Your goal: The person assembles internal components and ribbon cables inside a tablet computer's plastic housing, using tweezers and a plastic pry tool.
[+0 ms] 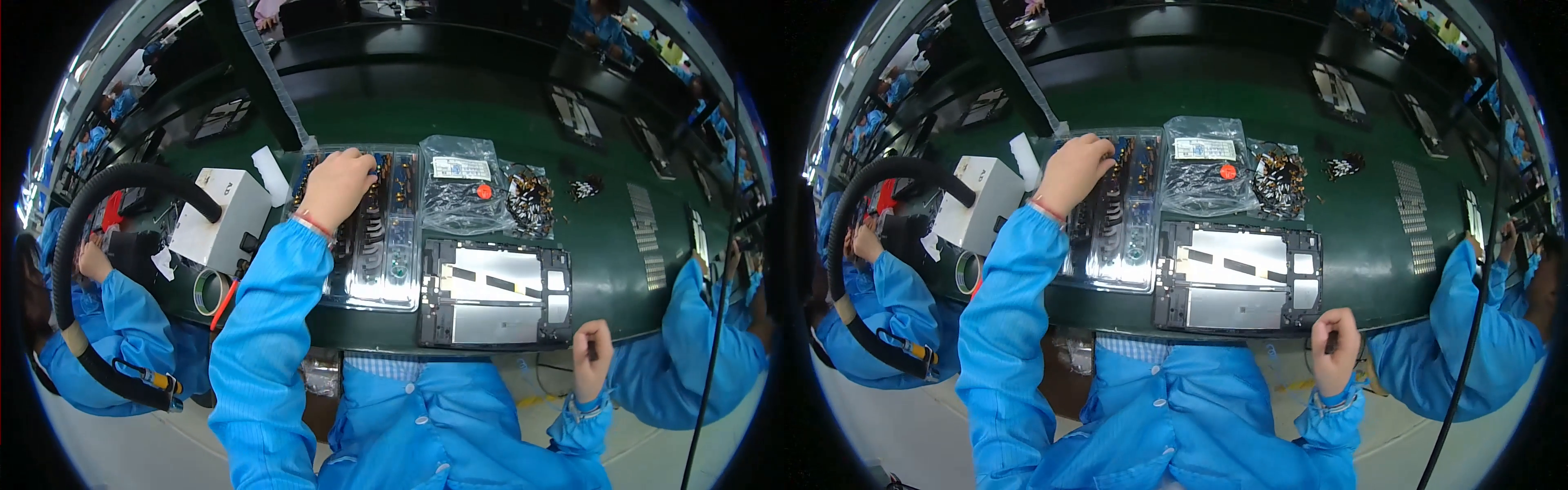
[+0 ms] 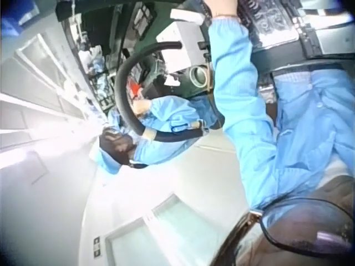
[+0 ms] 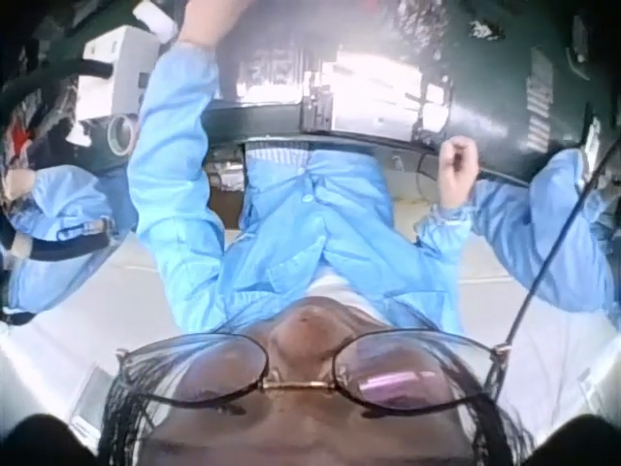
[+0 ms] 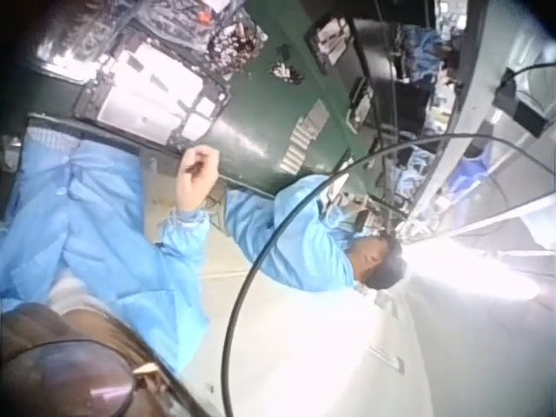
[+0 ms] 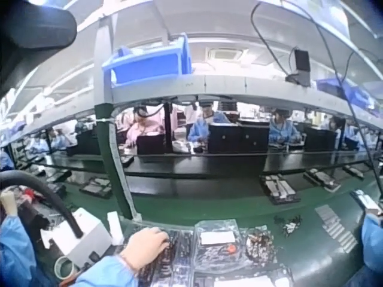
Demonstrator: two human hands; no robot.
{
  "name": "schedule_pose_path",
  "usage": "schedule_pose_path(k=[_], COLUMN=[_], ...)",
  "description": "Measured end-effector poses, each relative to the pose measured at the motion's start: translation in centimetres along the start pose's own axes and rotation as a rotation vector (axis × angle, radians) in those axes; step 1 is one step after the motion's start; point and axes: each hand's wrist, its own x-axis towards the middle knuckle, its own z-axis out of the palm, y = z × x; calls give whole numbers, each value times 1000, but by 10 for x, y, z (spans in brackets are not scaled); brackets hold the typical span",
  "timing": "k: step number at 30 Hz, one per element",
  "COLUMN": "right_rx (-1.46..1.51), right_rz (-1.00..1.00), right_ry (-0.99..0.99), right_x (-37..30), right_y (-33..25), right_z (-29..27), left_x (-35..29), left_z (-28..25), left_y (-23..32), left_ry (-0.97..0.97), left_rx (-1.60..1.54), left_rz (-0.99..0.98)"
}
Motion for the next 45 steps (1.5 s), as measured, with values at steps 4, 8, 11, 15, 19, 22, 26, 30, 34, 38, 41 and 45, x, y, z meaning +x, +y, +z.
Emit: schedule_pose_path(k=[4,8,11,15,19,22,26,30,34,38,41,45], right_rx=[84,102,161,154,509,807,1078,947,825,468,286,222], right_rz=[9,1,-7,-38,69,216,395,441,425,46,-153,-311], right_ry=[-37,-74,-127,-277,-467,-602,-655,-572,-486,-378,-312,-235], right_x=[-14,-19,-19,-11,2,13,21,29,25,23,20,12], right_y=[-7,-15,-19,-25,-35,-39,-52,-43,-43,-44,-45,-49], right_z=[11,18,22,32,58,84,107,110,107,102,99,100], left_x=[12,12,9,-7,-24,-71,-118,-127,-109,-97,-94,-101], left_z=[24,26,17,-14,-56,-75,-68,-39,-46,-36,-40,-43], left_y=[-9,-11,-9,-6,47,94,136,142,147,147,148,149], left_ry=[-191,-178,-165,-54,133,168,200,246,73,66,36,83], left_rx=[137,180,144,-36,-489,-368,-207,-195,-454,-398,-409,-300], left_rz=[58,84,79,26,-19,270,590,672,379,246,237,316])
